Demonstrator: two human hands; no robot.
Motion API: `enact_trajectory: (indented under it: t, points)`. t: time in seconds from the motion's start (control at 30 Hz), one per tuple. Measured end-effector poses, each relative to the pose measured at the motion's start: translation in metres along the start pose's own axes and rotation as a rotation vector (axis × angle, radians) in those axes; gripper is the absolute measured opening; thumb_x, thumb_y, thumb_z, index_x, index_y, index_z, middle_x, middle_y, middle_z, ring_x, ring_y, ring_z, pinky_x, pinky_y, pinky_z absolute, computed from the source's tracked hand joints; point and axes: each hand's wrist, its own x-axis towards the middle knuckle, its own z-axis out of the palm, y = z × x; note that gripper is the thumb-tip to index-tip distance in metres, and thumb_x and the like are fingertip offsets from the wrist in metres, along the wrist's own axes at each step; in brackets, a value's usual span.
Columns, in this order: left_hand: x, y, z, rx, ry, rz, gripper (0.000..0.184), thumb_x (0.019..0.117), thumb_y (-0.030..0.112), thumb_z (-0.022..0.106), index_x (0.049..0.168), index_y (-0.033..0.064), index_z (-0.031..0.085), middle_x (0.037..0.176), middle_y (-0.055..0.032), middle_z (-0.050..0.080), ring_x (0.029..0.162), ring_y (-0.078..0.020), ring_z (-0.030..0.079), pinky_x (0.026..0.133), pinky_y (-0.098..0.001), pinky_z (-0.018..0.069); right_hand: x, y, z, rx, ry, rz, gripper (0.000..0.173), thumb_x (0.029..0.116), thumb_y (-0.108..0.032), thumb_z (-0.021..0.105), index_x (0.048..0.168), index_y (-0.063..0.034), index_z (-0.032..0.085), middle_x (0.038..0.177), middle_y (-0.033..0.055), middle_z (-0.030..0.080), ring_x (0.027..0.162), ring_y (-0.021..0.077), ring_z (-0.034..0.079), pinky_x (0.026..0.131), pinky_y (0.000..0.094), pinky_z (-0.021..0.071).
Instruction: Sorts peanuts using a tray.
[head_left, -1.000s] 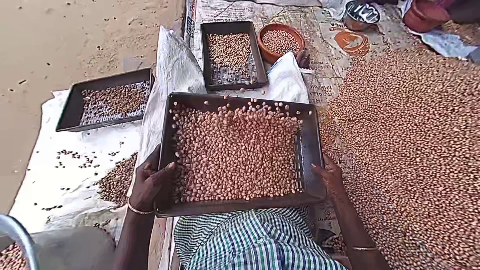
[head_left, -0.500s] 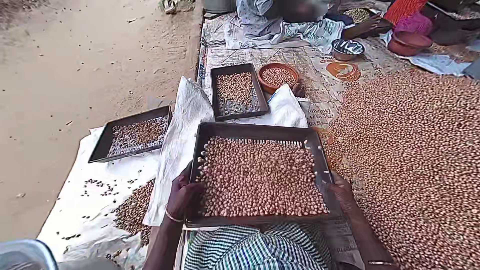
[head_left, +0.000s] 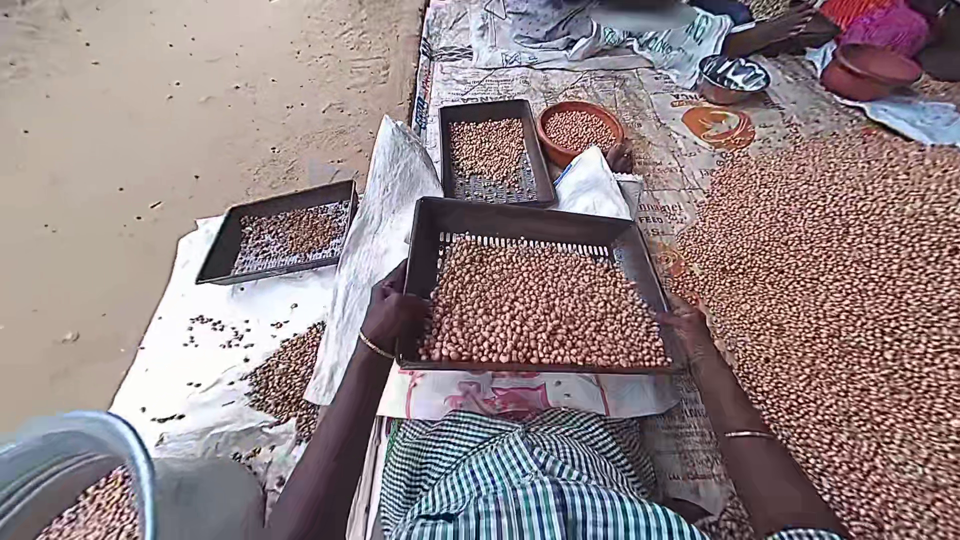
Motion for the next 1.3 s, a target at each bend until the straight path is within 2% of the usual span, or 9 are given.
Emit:
enact_trajectory:
  t: [0.13,0.33,0.43,0.57,0.73,0.9,1.03,1.13,1.3]
  points:
    - [0.011,-0.052,-0.057,0.005,0.035,-0.078,0.068,0.0848,-0.017,0.047,0.148,0.0048,0.042,0.119,-0.0048,0.064,0.086,-0.0035,0.066,0.073,-0.0218,0.0564,-0.010,-0.036,0.029,-0.137,-0.052,-0.064,0.049,0.0962,0.008,0.054,0.145,0.0083,0.048,0.135,0.0273,0.057,0.112,0.0202,0.059,0.097,0.0361,0.0476]
    - [-0.048,-0.060,-0.041,-0.077,-0.002,0.112,0.080,0.0688,-0.008,0.055,0.147,-0.0013,0.043,0.118,0.0043,0.072,0.094,-0.0010,0.071,0.081,-0.0204,0.0602,-0.073,0.011,0.008,0.060,0.076,-0.105,0.063,0.0798,0.009,0.059,0.139,0.0211,0.043,0.132,0.0253,0.059,0.110,-0.0020,0.061,0.094,0.0112,0.0464]
    - [-0.004,-0.010,-0.011,0.005,0.018,-0.069,0.065,0.0829,-0.019,0.049,0.144,0.0031,0.048,0.111,-0.0044,0.068,0.079,-0.0033,0.065,0.067,-0.0206,0.0556,-0.010,-0.005,0.004,0.003,-0.021,0.025,0.058,0.0842,0.015,0.057,0.141,0.0119,0.046,0.123,0.0167,0.061,0.095,-0.0001,0.062,0.083,0.0156,0.0507]
    - [0.015,-0.051,-0.059,0.042,0.033,-0.127,0.061,0.0880,-0.015,0.043,0.146,0.0055,0.044,0.115,-0.0016,0.066,0.085,-0.0005,0.066,0.073,-0.0195,0.0567,-0.013,-0.033,0.028,-0.112,-0.075,-0.043,0.057,0.0883,0.012,0.062,0.144,0.0055,0.050,0.135,0.0237,0.059,0.113,0.0190,0.060,0.097,0.0348,0.0494]
    - [-0.058,-0.084,-0.064,-0.078,0.026,0.144,0.084,0.0677,-0.002,0.061,0.148,-0.0026,0.039,0.121,0.0069,0.070,0.100,0.0001,0.069,0.086,-0.0205,0.0594,-0.093,-0.004,0.019,0.066,0.074,-0.195,0.061,0.0811,0.008,0.059,0.138,0.0238,0.042,0.131,0.0242,0.061,0.111,-0.0048,0.062,0.097,0.0111,0.0479]
    - [-0.001,-0.004,-0.011,-0.032,0.033,-0.048,0.066,0.0793,-0.020,0.051,0.141,0.0041,0.051,0.111,-0.0024,0.070,0.080,-0.0026,0.067,0.069,-0.0201,0.0573,0.010,-0.001,0.007,0.014,-0.047,0.002,0.055,0.0850,0.014,0.057,0.139,0.0117,0.048,0.124,0.0166,0.062,0.097,0.0020,0.061,0.084,0.0177,0.0506]
    - [0.001,-0.050,-0.063,0.038,0.086,-0.145,0.065,0.0861,-0.015,0.047,0.148,0.0056,0.043,0.115,-0.0037,0.065,0.084,-0.0026,0.065,0.071,-0.0205,0.0550,-0.011,-0.040,0.035,-0.145,-0.055,-0.054,0.053,0.0901,0.013,0.057,0.142,0.0104,0.050,0.132,0.0290,0.059,0.112,0.0210,0.060,0.097,0.0352,0.0470]
    - [-0.046,-0.088,-0.077,-0.064,0.048,0.066,0.081,0.0680,-0.005,0.057,0.147,0.0000,0.041,0.117,0.0067,0.071,0.097,0.0000,0.070,0.082,-0.0203,0.0601,-0.081,-0.013,0.030,0.014,0.034,-0.195,0.061,0.0804,0.009,0.060,0.138,0.0211,0.046,0.133,0.0264,0.060,0.113,-0.0009,0.062,0.098,0.0136,0.0471]
    - [-0.025,-0.016,-0.013,-0.030,0.049,0.002,0.076,0.0719,-0.018,0.053,0.145,0.0027,0.049,0.113,-0.0008,0.071,0.083,-0.0020,0.069,0.069,-0.0196,0.0585,-0.019,0.013,0.000,0.033,-0.008,-0.010,0.060,0.0828,0.011,0.056,0.142,0.0129,0.044,0.128,0.0176,0.061,0.101,-0.0008,0.063,0.086,0.0148,0.0510]
